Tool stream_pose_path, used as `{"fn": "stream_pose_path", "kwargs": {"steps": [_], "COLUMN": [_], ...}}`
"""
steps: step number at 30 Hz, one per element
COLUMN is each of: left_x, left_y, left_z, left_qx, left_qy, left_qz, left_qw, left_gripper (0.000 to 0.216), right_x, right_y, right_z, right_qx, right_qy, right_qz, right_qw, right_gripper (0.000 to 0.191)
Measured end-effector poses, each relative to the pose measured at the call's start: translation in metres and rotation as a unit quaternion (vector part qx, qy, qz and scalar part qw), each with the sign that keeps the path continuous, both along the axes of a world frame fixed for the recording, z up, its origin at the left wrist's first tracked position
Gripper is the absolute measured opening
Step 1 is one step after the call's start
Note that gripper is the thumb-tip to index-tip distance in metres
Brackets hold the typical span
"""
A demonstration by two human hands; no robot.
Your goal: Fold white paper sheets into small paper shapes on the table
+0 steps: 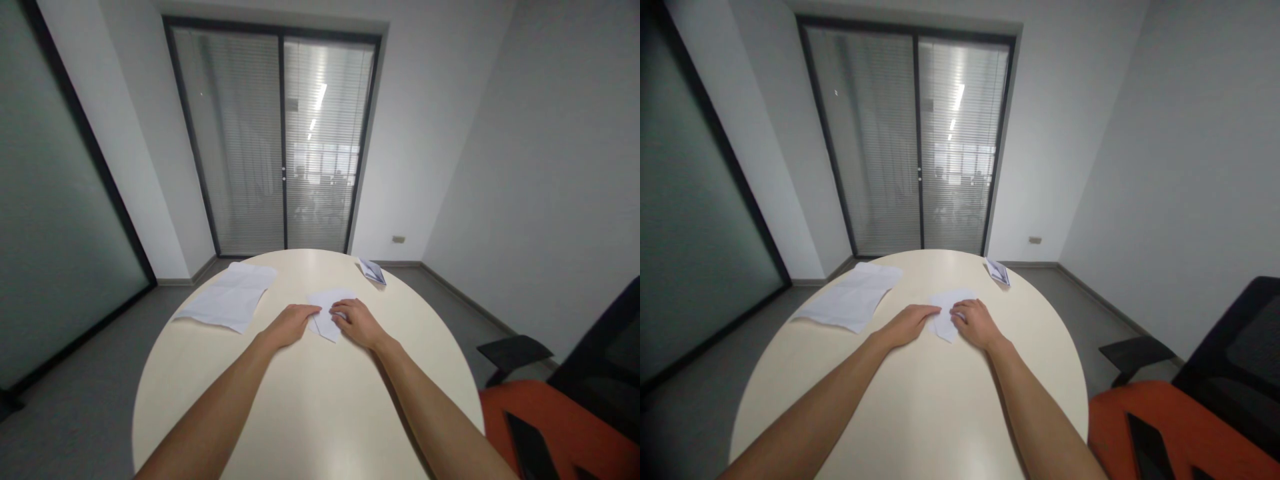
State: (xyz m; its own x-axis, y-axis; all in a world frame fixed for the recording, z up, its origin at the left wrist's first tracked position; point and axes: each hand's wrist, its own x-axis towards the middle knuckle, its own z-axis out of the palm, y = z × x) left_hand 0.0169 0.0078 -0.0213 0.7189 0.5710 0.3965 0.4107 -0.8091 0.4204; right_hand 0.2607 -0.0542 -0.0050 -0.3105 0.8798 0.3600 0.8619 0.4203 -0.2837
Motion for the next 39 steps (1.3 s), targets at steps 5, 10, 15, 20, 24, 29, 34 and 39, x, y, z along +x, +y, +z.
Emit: {"fn": "stream_pose_path", "kwargs": {"steps": [5, 10, 15, 20, 24, 29, 34, 39], "left_x": [0.000, 0.002, 0.003, 0.003, 0.004, 0.004, 0.005, 0.006], "left_y": [0.001, -0.004, -0.010, -0.015, -0.016, -0.014, -0.013, -0.014], "left_z": [-0.001, 0.005, 0.013, 0.014, 0.012, 0.008, 0.007, 0.008], "left_qx": [0.023, 0.069, 0.078, 0.046, 0.059, 0.069, 0.067, 0.067], "left_qy": [0.022, 0.048, 0.054, 0.037, 0.030, 0.038, 0.030, 0.031], "left_qz": [0.026, 0.032, 0.020, 0.002, -0.006, -0.001, 0.006, 0.000], "left_qw": [0.999, 0.996, 0.995, 0.998, 0.998, 0.997, 0.997, 0.997], "left_gripper": [0.043, 0.039, 0.034, 0.030, 0.029, 0.029, 0.028, 0.028], "right_x": [-0.015, -0.016, -0.010, -0.008, -0.011, -0.015, -0.017, -0.019], "right_y": [-0.009, -0.011, -0.007, -0.008, -0.010, -0.011, -0.013, -0.014], "right_z": [0.008, 0.011, 0.007, 0.007, 0.009, 0.011, 0.015, 0.019], "right_qx": [-0.003, -0.015, -0.011, -0.023, -0.032, -0.046, -0.053, -0.057], "right_qy": [-0.012, -0.020, -0.013, -0.003, -0.004, -0.007, -0.014, -0.034], "right_qz": [0.045, 0.038, 0.015, 0.026, 0.017, 0.003, -0.009, -0.033], "right_qw": [0.999, 0.999, 1.000, 0.999, 0.999, 0.999, 0.998, 0.997], "right_gripper": [0.035, 0.045, 0.044, 0.043, 0.040, 0.033, 0.029, 0.027]}}
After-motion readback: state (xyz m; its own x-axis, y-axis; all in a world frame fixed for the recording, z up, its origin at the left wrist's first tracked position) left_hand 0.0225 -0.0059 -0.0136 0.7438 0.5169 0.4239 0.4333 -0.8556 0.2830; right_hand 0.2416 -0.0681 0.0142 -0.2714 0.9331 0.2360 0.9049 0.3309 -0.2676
